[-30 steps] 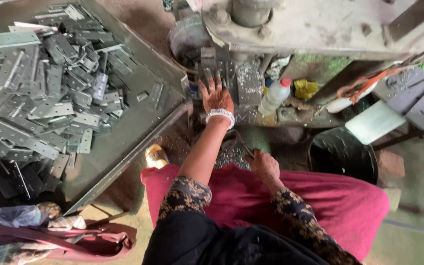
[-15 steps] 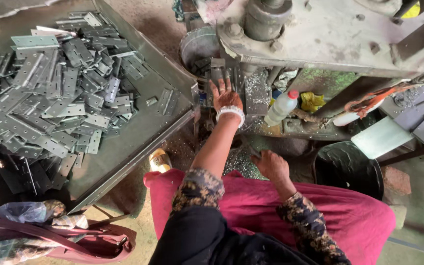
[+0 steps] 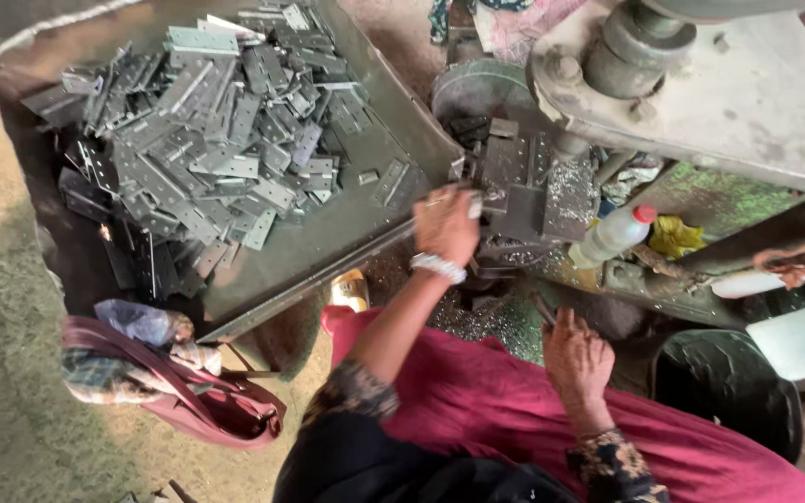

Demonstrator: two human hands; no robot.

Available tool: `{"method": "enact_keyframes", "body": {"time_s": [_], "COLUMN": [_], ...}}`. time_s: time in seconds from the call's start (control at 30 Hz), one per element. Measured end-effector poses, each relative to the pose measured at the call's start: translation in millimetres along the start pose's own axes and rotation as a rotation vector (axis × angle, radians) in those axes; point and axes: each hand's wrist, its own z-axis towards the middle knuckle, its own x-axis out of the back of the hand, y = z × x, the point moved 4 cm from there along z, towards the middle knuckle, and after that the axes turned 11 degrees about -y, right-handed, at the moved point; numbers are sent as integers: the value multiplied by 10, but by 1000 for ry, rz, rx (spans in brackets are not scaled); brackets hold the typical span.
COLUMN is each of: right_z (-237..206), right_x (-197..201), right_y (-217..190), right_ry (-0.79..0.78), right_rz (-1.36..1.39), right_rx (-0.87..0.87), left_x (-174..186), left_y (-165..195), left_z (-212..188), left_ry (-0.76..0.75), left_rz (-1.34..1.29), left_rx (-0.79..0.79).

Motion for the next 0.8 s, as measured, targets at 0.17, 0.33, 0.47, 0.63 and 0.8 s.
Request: {"method": "enact_keyframes", "body": {"time_s": [0.17, 0.33, 0.47, 0.63, 0.8], "right_z": [69, 53, 5, -60, -116], "right_x": [676, 783, 740, 694, 659], "right_y": [-329, -477, -452, -390, -340], "right_ry": [77, 54, 83, 84, 130], "right_rz": [-260, -285, -248, -201, -199], "right_rx": [16, 6, 8, 28, 80], "left_x": [649, 573, 358, 174, 297], "left_y": [-1342, -1886, -1840, -1857, -1950], "left_z": [242, 713, 486, -87, -88], "left_ry": [643, 93, 24, 19, 28], "left_rz": [679, 778, 525, 283, 210], "left_rx": [207, 243, 243, 44, 116]}}
